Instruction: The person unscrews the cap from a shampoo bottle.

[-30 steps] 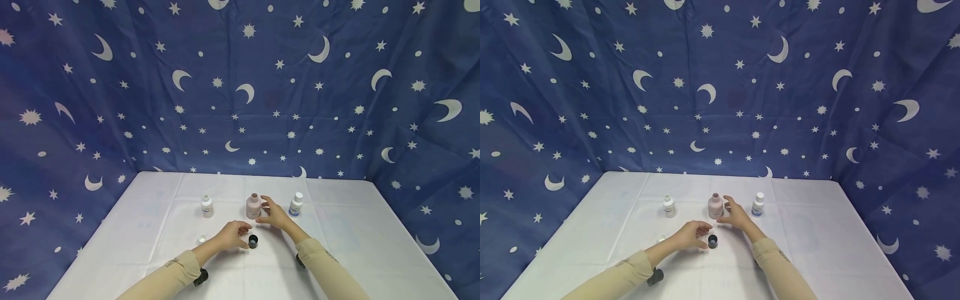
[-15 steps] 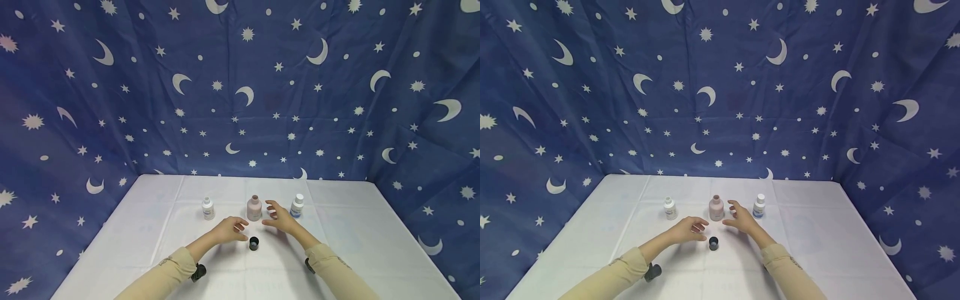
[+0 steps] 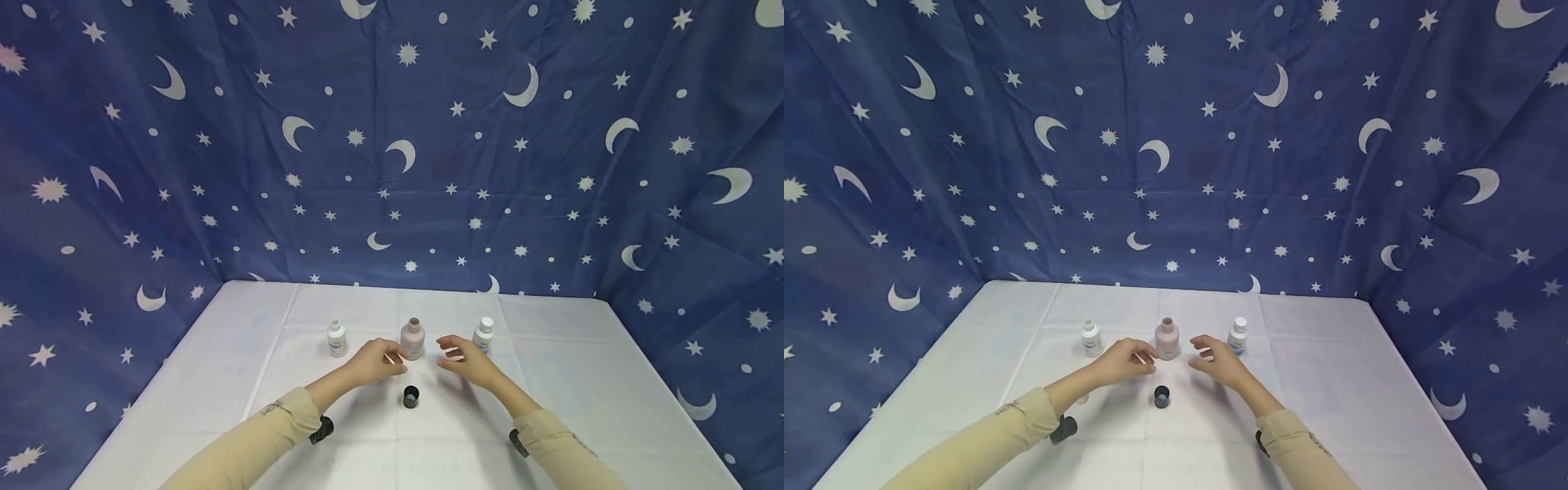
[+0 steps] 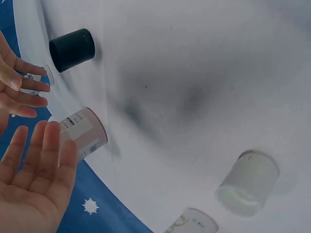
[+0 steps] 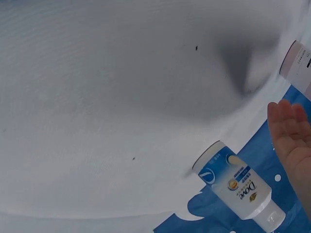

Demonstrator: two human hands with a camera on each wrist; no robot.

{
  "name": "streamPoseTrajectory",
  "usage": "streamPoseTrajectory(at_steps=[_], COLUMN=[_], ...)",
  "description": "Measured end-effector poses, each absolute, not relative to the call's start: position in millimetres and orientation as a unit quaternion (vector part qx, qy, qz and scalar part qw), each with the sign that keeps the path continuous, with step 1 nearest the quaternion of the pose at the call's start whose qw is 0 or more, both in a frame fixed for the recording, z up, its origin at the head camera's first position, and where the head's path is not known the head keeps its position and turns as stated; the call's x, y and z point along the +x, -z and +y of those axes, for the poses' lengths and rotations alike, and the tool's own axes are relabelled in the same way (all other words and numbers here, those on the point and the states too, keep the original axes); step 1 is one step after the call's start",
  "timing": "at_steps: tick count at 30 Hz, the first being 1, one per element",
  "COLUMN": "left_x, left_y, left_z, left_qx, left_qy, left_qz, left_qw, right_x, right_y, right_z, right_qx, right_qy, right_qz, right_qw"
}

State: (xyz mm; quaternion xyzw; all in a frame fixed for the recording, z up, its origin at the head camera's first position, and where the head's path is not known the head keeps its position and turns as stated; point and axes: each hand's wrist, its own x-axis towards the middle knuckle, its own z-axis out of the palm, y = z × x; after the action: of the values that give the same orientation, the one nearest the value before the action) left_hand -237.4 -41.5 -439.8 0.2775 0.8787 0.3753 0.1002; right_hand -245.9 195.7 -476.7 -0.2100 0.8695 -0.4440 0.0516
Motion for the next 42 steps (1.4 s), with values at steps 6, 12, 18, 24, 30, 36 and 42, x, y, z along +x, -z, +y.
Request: streamPoseTrajectory(at_steps=[6, 12, 18, 24, 30, 36, 42], left_x=[-238, -237, -239, -240, -244, -250, -254], left_y=[431, 427, 421, 418, 410, 406, 405], left_z=[-37, -31, -24, -14, 5, 23, 39], left_qx=[0.275, 0.275, 0.280, 0.279, 0.274, 0.282, 0.290], left_qy=[-0.355, -0.354, -0.372, -0.386, -0.401, -0.403, -0.388], left_qz=[0.889, 0.891, 0.883, 0.878, 0.872, 0.869, 0.874], left_qw=[0.084, 0.066, 0.050, 0.054, 0.058, 0.045, 0.031], right_x=[-242, -237, -225, -210, -202, -202, -208], right_y=[470, 462, 461, 458, 464, 466, 470], right_z=[205, 217, 232, 238, 252, 264, 276], right_qx=[-0.226, -0.248, -0.235, -0.232, -0.225, -0.203, -0.210], right_qy=[0.434, 0.427, 0.423, 0.414, 0.408, 0.399, 0.409], right_qz=[0.871, 0.869, 0.875, 0.879, 0.884, 0.894, 0.887], right_qw=[0.039, 0.027, 0.030, 0.040, 0.023, 0.007, -0.025])
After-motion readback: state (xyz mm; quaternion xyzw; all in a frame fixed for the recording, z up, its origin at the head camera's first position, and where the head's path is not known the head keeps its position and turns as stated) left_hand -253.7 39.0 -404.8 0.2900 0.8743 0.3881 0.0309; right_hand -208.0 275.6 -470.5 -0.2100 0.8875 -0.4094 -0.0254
